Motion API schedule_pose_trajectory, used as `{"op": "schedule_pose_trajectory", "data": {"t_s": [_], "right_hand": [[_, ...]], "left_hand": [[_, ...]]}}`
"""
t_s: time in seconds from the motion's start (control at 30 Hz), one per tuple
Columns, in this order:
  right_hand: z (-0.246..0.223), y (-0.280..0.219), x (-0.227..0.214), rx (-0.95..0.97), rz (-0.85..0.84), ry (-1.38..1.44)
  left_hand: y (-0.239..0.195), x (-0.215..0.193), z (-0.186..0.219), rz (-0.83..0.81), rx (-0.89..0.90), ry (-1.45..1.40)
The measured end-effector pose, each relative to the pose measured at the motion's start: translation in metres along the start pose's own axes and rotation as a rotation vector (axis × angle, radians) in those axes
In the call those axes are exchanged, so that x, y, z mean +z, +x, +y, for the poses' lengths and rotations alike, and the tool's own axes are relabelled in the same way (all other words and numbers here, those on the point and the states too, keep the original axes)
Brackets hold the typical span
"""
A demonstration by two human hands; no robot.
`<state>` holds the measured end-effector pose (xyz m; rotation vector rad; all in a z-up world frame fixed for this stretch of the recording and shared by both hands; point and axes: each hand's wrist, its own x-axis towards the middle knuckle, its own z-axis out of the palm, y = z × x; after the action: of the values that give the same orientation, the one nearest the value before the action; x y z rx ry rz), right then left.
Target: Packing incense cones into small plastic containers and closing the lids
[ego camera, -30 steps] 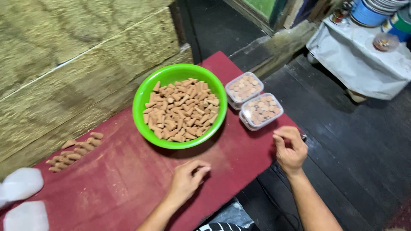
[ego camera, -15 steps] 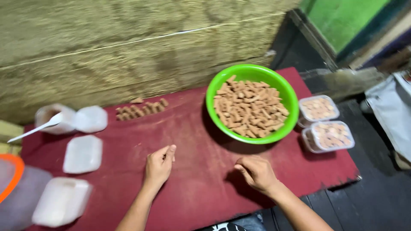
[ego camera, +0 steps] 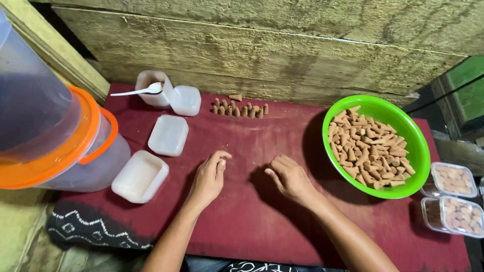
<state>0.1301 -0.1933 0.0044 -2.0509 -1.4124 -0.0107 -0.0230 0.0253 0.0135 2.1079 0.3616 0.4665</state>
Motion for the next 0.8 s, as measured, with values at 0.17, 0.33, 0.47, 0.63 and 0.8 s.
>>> {"op": "schedule_pose_trajectory", "data": {"t_s": [0.17, 0.33, 0.47, 0.63, 0.8], "right_hand": [[0.005, -0.008, -0.021, 0.011, 0.094, -0.022], [0.036, -0.042, -0.078, -0.007, 0.179, -0.04], [0.09, -0.082, -0.131, 0.211, 0.268, -0.228], [0.139, -0.118, -0.181, 0.529, 0.261, -0.304], [0.126, -0.12, -0.183, 0.592, 0.304, -0.194]], "left_hand": [[0.013, 0.003, -0.01, -0.033, -0.055, 0.066], [0.048, 0.027, 0.014, -0.041, 0.103, 0.088], [0.079, 0.057, 0.051, -0.17, 0.257, -0.002], [0.122, 0.103, 0.098, -0.34, 0.411, 0.035], [0.13, 0.138, 0.114, -0.387, 0.353, 0.15]]}}
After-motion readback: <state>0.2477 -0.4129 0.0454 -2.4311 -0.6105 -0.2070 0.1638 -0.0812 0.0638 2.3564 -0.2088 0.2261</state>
